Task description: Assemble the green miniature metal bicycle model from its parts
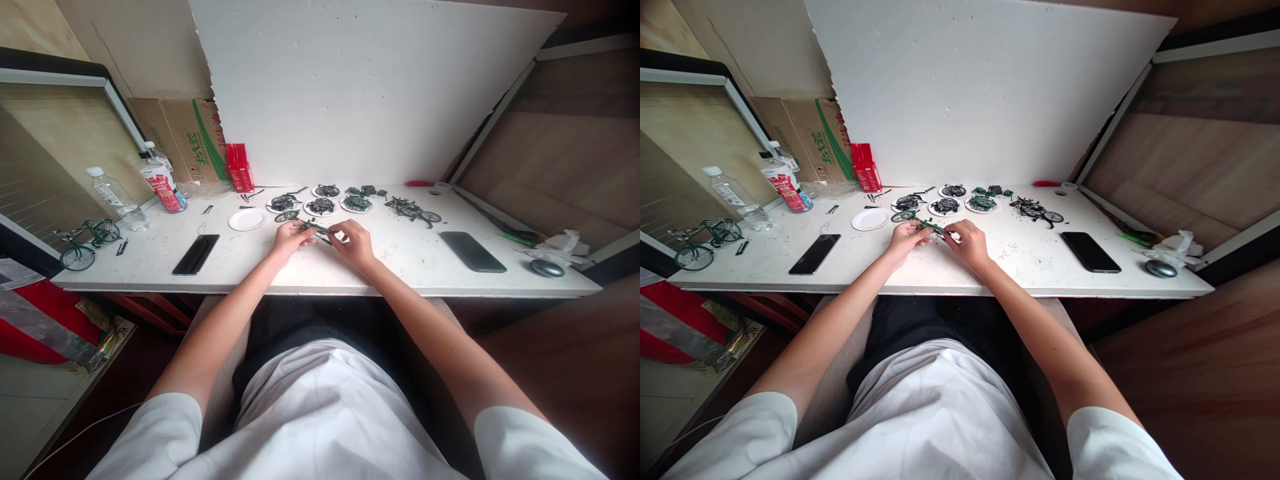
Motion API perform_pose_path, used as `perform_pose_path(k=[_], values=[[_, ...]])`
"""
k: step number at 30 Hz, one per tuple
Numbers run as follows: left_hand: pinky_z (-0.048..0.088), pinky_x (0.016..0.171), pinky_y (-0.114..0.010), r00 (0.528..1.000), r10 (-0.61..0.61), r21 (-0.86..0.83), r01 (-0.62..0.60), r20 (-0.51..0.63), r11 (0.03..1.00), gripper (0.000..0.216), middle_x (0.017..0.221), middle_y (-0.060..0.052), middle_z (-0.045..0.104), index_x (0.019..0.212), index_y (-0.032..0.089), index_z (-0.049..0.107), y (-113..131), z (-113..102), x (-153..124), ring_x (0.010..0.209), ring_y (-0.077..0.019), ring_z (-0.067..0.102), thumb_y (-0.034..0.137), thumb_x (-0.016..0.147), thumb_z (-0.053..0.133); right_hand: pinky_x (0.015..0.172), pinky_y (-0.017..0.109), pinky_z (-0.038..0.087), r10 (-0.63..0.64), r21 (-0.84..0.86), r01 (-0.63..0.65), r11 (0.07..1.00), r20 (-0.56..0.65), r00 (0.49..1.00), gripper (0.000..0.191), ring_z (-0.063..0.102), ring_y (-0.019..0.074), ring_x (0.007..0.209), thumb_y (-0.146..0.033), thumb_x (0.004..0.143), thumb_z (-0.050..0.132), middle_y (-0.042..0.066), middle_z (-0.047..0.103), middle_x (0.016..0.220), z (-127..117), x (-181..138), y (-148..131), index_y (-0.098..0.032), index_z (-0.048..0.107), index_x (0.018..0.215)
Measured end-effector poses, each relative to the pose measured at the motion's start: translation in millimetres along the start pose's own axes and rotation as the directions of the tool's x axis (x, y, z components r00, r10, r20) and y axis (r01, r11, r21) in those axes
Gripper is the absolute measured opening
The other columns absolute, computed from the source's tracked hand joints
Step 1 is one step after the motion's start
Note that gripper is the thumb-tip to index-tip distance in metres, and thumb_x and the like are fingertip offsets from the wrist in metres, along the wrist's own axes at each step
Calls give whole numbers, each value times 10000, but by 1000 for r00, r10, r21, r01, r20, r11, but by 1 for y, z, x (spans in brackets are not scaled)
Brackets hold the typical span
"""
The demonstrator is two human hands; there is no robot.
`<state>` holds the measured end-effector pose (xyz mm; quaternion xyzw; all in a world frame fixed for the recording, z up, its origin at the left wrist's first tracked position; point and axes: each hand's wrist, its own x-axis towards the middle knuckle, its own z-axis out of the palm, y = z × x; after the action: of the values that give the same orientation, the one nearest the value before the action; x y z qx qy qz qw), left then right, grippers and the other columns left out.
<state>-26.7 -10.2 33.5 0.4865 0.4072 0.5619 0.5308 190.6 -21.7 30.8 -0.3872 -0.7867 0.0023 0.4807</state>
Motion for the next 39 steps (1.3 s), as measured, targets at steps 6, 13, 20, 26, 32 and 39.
perform_pose_path(k=[6, 13, 20, 26, 32, 39], values=[[476, 615, -243, 1000, -2, 5, 2, 3, 1000, 617, 897, -75, 805, 976, 174, 624, 4, 2, -3, 692, -176, 771, 448, 595, 1024, 642, 373, 536, -115, -30, 113, 993, -69, 991, 113, 688, 266, 869, -326, 1018, 668, 70, 774, 882, 3, 1, 4, -249, 724, 956], [462, 620, -248, 1000, -2, 52, 2, 9, 999, 592, 884, -77, 803, 995, 173, 631, 4, 3, -5, 682, -170, 761, 458, 635, 1005, 628, 362, 505, -93, -40, 91, 995, -54, 994, 126, 683, 250, 818, -321, 1016, 661, 75, 772, 888, 2, 0, 3, -237, 728, 950], [456, 610, -253, 1000, -11, 28, 11, 6, 1000, 627, 904, -85, 809, 994, 170, 625, 6, 3, -5, 664, -168, 755, 456, 601, 1020, 616, 347, 477, -45, -61, 42, 997, -47, 998, 179, 669, 232, 757, -357, 1014, 665, 94, 763, 900, 3, -1, 5, -218, 738, 929], [449, 605, -254, 1000, -5, 38, 5, 16, 999, 626, 891, -73, 802, 995, 173, 623, 4, 2, -4, 661, -167, 753, 477, 611, 1014, 643, 366, 477, -57, -80, 53, 995, -41, 998, 175, 671, 250, 795, -364, 1032, 661, 85, 771, 888, 3, 0, 5, -229, 732, 945], [431, 594, -260, 1000, 0, 61, -1, 16, 998, 605, 903, -73, 800, 994, 173, 639, 3, 1, -3, 612, -139, 714, 492, 629, 1001, 673, 384, 491, -52, -85, 49, 995, -31, 998, 167, 678, 276, 869, -359, 1040, 652, 82, 779, 879, 2, 1, 5, -245, 730, 945], [432, 599, -266, 999, -17, 35, 16, 27, 999, 594, 940, -83, 805, 1000, 172, 673, 0, -2, -1, 622, -130, 700, 487, 622, 1004, 649, 360, 487, -20, -39, 19, 999, -17, 1000, 234, 670, 233, 757, -426, 1040, 655, 73, 750, 838, 2, 0, 3, -238, 729, 922]])
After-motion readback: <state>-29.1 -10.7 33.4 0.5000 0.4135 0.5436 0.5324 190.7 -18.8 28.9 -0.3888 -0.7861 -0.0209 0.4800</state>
